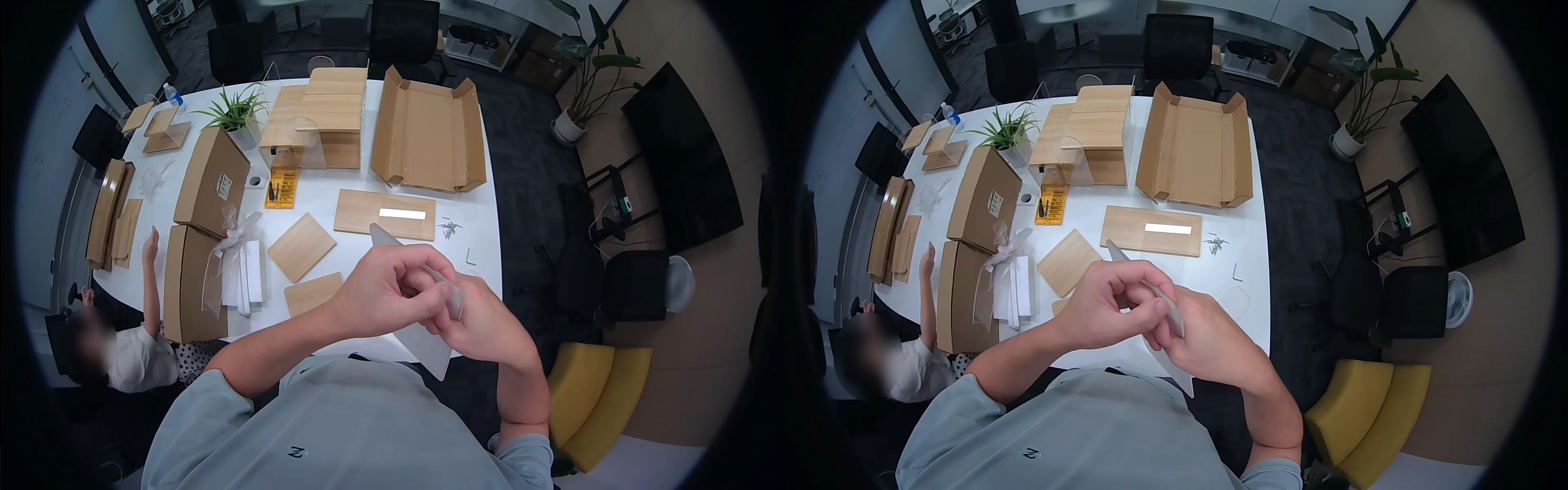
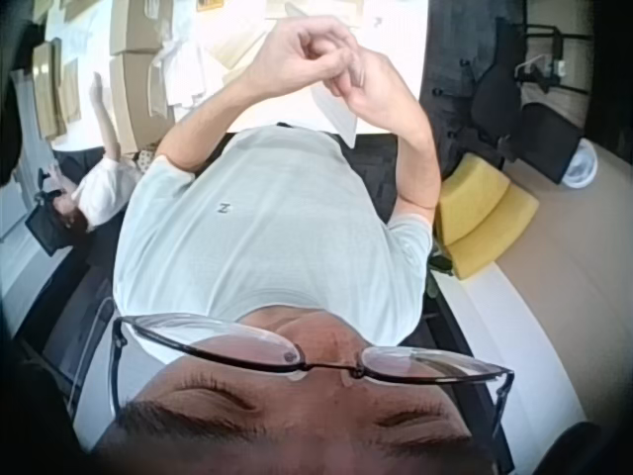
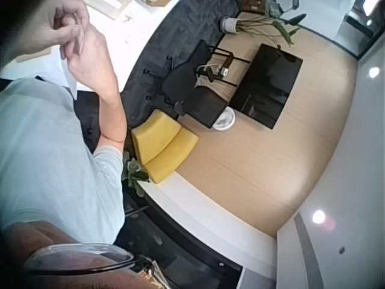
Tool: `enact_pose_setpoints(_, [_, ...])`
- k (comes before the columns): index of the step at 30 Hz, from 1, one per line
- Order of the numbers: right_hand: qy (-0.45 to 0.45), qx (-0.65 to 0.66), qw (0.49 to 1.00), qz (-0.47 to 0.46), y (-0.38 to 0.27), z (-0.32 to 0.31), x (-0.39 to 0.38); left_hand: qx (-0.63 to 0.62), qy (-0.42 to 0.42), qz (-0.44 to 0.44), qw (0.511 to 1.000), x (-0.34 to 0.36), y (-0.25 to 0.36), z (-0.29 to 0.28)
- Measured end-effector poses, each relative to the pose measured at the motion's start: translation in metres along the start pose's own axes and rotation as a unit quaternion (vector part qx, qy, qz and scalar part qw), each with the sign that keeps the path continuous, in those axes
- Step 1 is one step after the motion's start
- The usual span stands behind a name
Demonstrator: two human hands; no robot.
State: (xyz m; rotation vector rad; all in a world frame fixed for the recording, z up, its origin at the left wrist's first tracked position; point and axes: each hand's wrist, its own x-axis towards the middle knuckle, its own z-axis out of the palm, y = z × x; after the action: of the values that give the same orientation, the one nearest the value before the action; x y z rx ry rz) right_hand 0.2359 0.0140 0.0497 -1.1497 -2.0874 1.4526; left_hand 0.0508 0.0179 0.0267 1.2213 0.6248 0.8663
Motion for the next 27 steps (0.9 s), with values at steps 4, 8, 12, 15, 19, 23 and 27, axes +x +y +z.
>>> enact_pose_setpoints(4, [0.007, -0.001, 1.0, -0.002, -0.002, 0.0008, -0.0004, 0.004, 0.003, 0.001, 1.0, -0.0006, 0.0016, 0.0015])
enact_pose_setpoints(8, [0.005, -0.009, 1.0, -0.006, 0.0013, 0.0009, -0.0012, -0.004, 0.003, -0.009, 1.0, -0.0007, 0.0031, 0.002])
enact_pose_setpoints(12, [0.006, -0.005, 1.0, 0.005, -0.0018, 0.0011, -0.0017, -0.01, 0.01, -0.004, 1.0, -0.0017, 0.0027, 0.004])
enact_pose_setpoints(15, [0.019, -0.008, 1.0, -0.011, -0.0006, 0.0034, -0.0021, -0.004, 0.009, 0.0, 1.0, -0.0021, 0.0032, 0.004])
enact_pose_setpoints(19, [0.011, -0.005, 1.0, -0.004, 0.0007, 0.0028, -0.0029, -0.015, 0.008, -0.009, 1.0, -0.0016, 0.0035, 0.0039])
enact_pose_setpoints(23, [0.019, 0.001, 1.0, -0.007, 0.0, 0.0039, -0.0041, -0.021, 0.01, -0.006, 1.0, -0.0023, 0.0021, 0.0039])
enact_pose_setpoints(27, [0.021, -0.016, 1.0, -0.012, 0.0001, 0.0027, -0.0035, 0.02, 0.008, 0.017, 1.0, -0.0021, 0.0028, 0.0059])
